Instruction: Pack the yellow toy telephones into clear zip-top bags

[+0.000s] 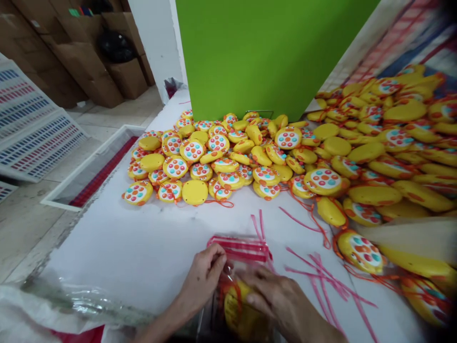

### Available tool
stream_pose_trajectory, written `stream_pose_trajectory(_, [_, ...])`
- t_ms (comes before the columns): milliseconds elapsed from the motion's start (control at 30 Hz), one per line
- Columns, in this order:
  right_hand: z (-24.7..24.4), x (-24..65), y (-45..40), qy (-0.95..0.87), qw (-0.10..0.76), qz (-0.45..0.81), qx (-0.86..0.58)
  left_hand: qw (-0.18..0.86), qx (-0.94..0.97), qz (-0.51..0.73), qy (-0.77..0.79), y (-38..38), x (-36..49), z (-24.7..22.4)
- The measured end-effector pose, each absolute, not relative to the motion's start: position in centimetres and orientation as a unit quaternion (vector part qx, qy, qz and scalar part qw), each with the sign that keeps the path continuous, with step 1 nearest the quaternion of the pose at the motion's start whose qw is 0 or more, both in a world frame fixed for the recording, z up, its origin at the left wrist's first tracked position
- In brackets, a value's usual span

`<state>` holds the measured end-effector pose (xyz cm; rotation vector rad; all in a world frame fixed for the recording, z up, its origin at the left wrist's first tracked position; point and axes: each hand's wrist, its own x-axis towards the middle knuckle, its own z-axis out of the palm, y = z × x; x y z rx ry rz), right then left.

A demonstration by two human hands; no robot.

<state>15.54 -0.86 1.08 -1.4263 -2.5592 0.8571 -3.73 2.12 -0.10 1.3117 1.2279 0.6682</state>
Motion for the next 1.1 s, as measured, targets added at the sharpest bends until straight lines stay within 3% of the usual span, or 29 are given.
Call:
stream_pose_trajectory(133, [1.9,14.9,-0.1,-0.855,-0.005,0.235,-0.462,0.642,0.482,0.310,0.509,1.9,-3.7,0.3])
stream_pose_trajectory(300, [2.0,13.9,1.1,-0.820,0.123,0.186,-0.528,0.692,0.438,0.311,0.482,1.8,-4.1,0.1])
stream_pose_trajectory(400, [1.7,12.5,1.6,-0.813,0.171,0.190,-0.524,0.653,0.498,0.305,0.483,1.8,-4.2,0.2])
stream_pose_trajectory(667, [0.7,10.3,2.1,-0.826,0.180,0.137,-0.516,0.545,0.599,0.264,0.523,1.6,-3.4,0.4])
stream_pose_trajectory(833, [0.3,13.8,2.5,-0.740,0.253,0.175,-0.598,0.534,0.627,0.244,0.511,1.2,-3.9,0.5])
stream_pose_trajectory(967, [-1.1,22.4,1.2,-0.617,0.207,0.127,-0.748,0.587,0.556,0.276,0.520,1.1,-5.2,-0.2])
stream_pose_trajectory(1100, [-1.9,30.6,-2.1,-0.492,0.076,0.070,-0.864,0.624,0.504,0.292,0.521,1.1,-5.8,-0.9])
